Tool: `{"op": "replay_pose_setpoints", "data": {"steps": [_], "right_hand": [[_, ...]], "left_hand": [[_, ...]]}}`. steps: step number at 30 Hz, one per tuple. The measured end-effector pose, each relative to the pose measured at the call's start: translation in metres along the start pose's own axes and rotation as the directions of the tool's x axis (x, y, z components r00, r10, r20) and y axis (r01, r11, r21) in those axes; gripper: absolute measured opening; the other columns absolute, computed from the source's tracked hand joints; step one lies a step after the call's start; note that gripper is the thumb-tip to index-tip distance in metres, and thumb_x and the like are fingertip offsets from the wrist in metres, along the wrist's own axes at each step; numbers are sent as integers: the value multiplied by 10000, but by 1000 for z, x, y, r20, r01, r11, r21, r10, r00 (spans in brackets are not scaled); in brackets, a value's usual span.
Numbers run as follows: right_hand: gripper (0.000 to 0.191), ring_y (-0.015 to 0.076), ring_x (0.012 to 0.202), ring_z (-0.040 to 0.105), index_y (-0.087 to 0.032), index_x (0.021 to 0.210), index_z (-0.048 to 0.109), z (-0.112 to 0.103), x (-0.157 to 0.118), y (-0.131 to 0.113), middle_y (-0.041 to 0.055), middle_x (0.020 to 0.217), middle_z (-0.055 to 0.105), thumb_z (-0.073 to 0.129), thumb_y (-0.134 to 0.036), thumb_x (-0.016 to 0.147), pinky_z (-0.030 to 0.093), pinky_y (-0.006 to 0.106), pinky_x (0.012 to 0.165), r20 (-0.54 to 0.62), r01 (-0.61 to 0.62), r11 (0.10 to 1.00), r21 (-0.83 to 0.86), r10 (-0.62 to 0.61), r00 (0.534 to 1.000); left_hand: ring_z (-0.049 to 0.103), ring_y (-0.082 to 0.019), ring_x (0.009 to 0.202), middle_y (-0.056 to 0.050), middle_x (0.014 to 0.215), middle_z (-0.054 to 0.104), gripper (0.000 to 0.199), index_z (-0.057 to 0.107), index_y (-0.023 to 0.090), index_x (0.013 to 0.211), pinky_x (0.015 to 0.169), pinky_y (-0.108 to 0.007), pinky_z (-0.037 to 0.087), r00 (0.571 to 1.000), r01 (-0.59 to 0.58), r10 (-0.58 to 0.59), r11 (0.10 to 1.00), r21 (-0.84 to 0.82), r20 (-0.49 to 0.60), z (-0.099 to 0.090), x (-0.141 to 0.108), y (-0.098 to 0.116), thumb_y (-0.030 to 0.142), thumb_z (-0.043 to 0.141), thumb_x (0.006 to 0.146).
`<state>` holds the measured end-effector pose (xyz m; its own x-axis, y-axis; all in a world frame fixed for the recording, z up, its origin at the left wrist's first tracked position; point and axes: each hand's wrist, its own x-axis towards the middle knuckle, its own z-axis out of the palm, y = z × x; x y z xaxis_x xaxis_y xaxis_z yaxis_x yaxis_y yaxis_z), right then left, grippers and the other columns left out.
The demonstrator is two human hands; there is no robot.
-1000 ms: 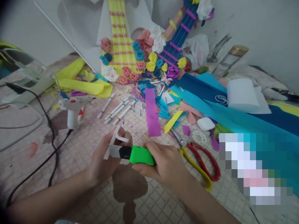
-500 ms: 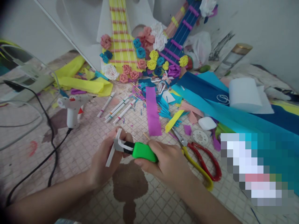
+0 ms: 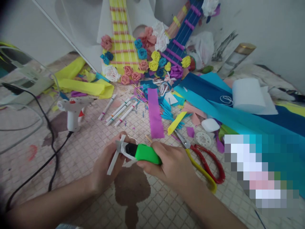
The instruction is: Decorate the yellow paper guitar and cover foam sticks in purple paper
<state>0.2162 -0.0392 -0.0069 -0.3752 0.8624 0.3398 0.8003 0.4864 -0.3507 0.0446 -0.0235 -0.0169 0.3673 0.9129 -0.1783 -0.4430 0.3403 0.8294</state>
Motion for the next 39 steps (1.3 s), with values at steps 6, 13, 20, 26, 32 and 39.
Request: {"op": "replay_pose_setpoints", "data": {"steps": [6, 13, 20, 26, 32, 39], "right_hand": [[419, 155, 462, 588, -171, 773, 554, -1, 1, -2, 3, 512, 593, 377, -538, 875, 381, 246, 426, -19, 11, 1000, 18, -11, 1000], [405, 138, 450, 567, -177, 758, 550, -2, 2, -2, -3, 511, 579, 385, -528, 873, 371, 236, 423, -28, 21, 1000, 23, -20, 999], [442, 140, 454, 580, -180, 745, 553, -4, 2, -2, -5, 506, 586, 360, -558, 873, 375, 244, 429, -56, 23, 1000, -9, -24, 998], [410, 146, 470, 591, -172, 772, 571, -3, 3, 0, 6, 543, 613, 401, -533, 867, 387, 248, 432, -88, 35, 999, -8, -35, 996], [409, 152, 485, 600, -174, 809, 585, -2, 2, 1, 18, 575, 641, 403, -536, 864, 402, 257, 445, -92, 21, 1000, -11, -22, 996], [374, 144, 462, 569, -192, 847, 581, -5, -1, 5, -3, 529, 598, 415, -526, 863, 353, 259, 437, -74, -35, 999, -26, 33, 997]], "left_hand": [[323, -97, 580, 32, 641, 362, 225, 410, 183, 657, 573, -215, 334, 999, 40, -38, 997, -60, 25, -2, -1, -2, 292, 449, 849], [258, -106, 551, 37, 608, 324, 236, 431, 191, 689, 526, -245, 241, 996, 30, -19, 990, -140, 82, 0, -3, 0, 363, 464, 846], [260, -112, 562, 31, 623, 353, 266, 411, 204, 705, 529, -258, 241, 995, 70, -57, 983, -169, 84, 0, -6, 1, 430, 471, 832], [257, -113, 550, 36, 600, 306, 273, 401, 205, 696, 528, -257, 258, 997, 50, -41, 990, -130, 68, 0, -5, 2, 424, 428, 857], [284, -119, 552, 35, 600, 315, 316, 404, 207, 665, 544, -263, 279, 998, 17, -19, 999, 37, 58, -2, -2, -1, 467, 419, 845], [303, -128, 556, 17, 587, 363, 397, 411, 194, 621, 549, -282, 278, 990, -51, 26, 983, 174, 141, -3, -5, -9, 472, 326, 891]]}}
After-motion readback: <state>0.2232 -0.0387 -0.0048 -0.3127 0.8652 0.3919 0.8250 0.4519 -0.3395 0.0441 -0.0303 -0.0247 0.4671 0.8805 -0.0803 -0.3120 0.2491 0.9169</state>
